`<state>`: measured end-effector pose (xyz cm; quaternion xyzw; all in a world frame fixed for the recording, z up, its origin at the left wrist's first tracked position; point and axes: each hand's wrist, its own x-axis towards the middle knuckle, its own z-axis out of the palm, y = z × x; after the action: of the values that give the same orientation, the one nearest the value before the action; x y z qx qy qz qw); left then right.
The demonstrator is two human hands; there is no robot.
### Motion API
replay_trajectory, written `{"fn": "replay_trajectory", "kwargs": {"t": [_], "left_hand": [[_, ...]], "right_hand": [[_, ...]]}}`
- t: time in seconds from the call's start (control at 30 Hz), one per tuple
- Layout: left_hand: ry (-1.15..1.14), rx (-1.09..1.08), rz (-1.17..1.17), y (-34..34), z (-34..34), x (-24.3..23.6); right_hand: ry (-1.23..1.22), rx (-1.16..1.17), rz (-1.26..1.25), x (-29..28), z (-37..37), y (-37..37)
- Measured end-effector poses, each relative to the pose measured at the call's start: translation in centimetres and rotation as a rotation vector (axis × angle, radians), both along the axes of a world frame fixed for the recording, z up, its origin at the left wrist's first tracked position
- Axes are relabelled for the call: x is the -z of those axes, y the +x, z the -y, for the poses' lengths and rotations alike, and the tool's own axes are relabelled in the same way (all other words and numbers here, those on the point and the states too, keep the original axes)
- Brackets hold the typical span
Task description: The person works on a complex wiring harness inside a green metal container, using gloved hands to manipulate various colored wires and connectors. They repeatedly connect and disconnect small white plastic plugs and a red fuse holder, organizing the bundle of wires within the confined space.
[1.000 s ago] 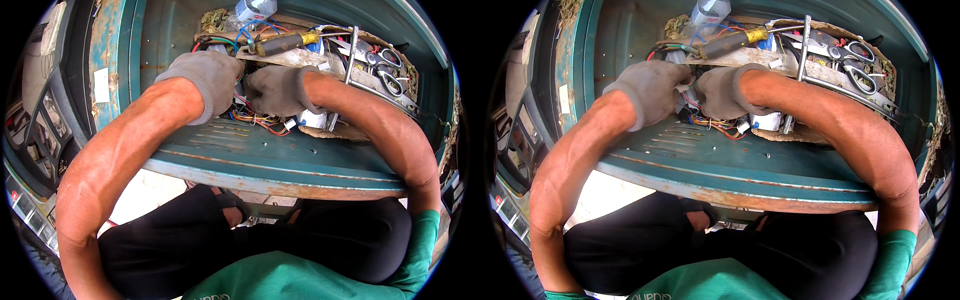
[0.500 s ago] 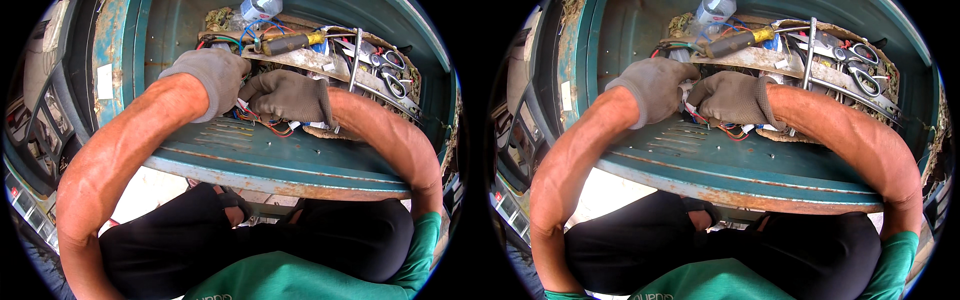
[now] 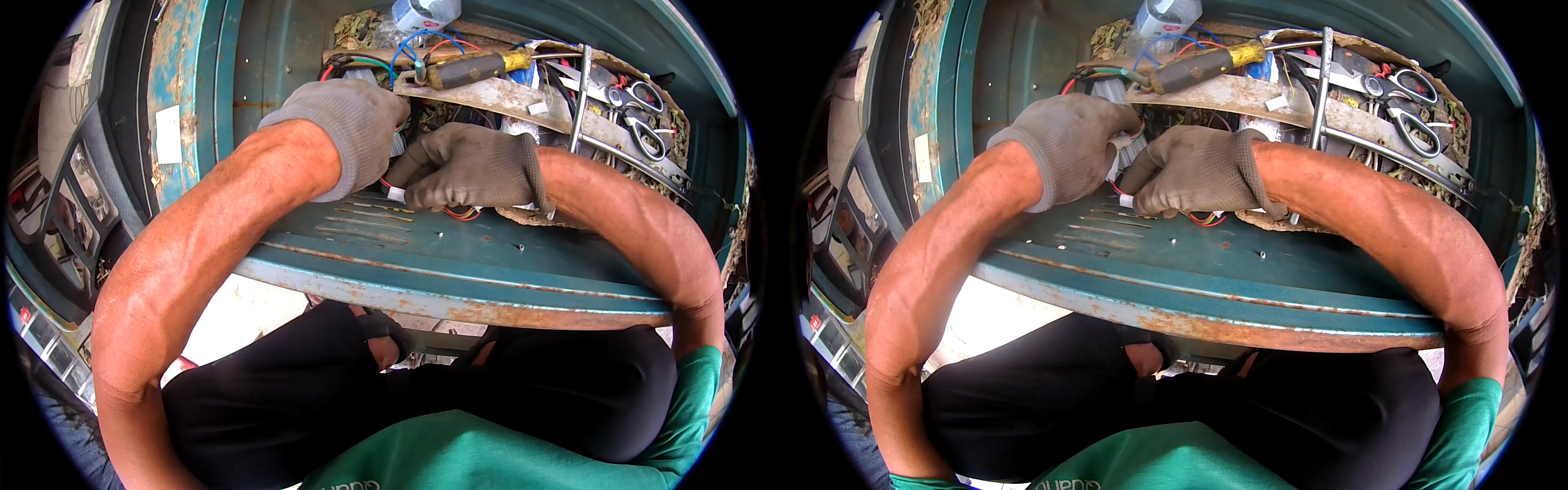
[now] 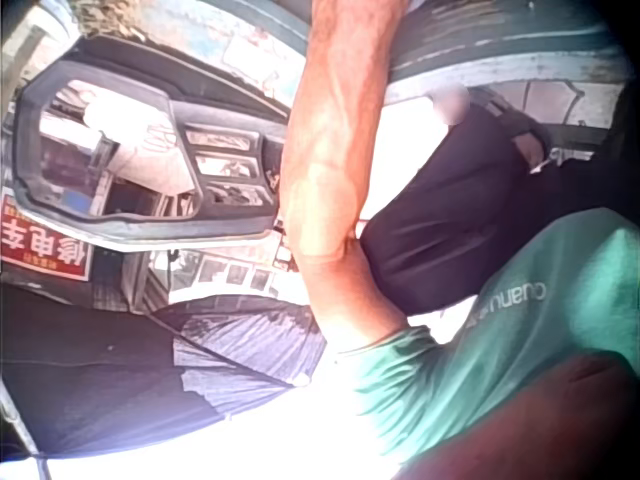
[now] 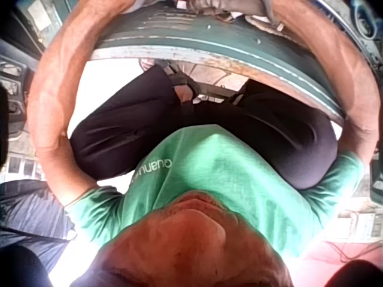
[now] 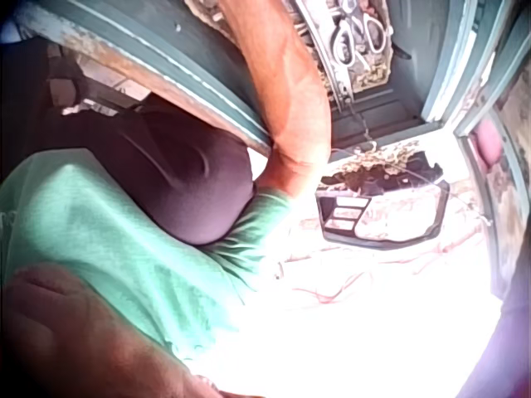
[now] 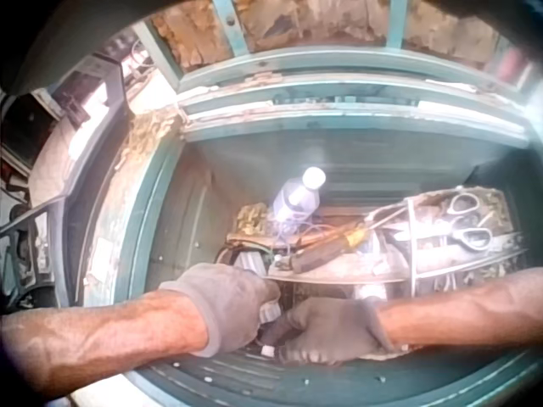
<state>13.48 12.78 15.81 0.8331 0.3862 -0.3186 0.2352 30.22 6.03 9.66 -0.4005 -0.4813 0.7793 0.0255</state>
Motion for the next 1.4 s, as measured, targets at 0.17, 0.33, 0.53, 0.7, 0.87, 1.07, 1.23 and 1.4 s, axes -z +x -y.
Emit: {"fn": "replay_trajectory", "kwargs": {"t": [0.17, 0.33, 0.53, 0.7, 0.87, 1.07, 1.23, 1.4], "left_hand": [[0.02, 0.034, 0.017, -0.2, -0.1, 0.3], [0.027, 0.035, -0.003, 0.0, -0.2, 0.4], [0.037, 0.058, -0.024, 0.1, 0.0, 0.2], [0.027, 0.036, -0.031, 0.2, 0.0, -0.2], [0.031, 0.04, -0.024, 0.0, 0.0, -0.2], [0.037, 0.05, -0.033, 0.1, -0.1, -0.1], [0.012, 0.039, -0.03, 0.1, -0.1, -0.4], [-0.023, 0.022, -0.031, 0.3, -0.1, -0.6]], "right_hand": [[-0.054, 0.076, 0.056, -0.2, -0.5, 0.2], [-0.093, 0.176, 0.089, -0.9, -0.3, 0.1], [-0.199, 0.257, 0.087, -1.5, -0.5, 0.1], [-0.034, 0.319, -0.018, -0.4, 0.5, 0.6], [0.021, 0.384, -0.057, 0.9, 1.4, 0.4], [0.124, 0.403, 0.047, 0.5, 1.6, -0.3], [0.064, 0.351, 0.014, -0.2, 1.4, -0.2], [-0.058, 0.354, -0.032, -1.1, 0.8, 0.2]]}}
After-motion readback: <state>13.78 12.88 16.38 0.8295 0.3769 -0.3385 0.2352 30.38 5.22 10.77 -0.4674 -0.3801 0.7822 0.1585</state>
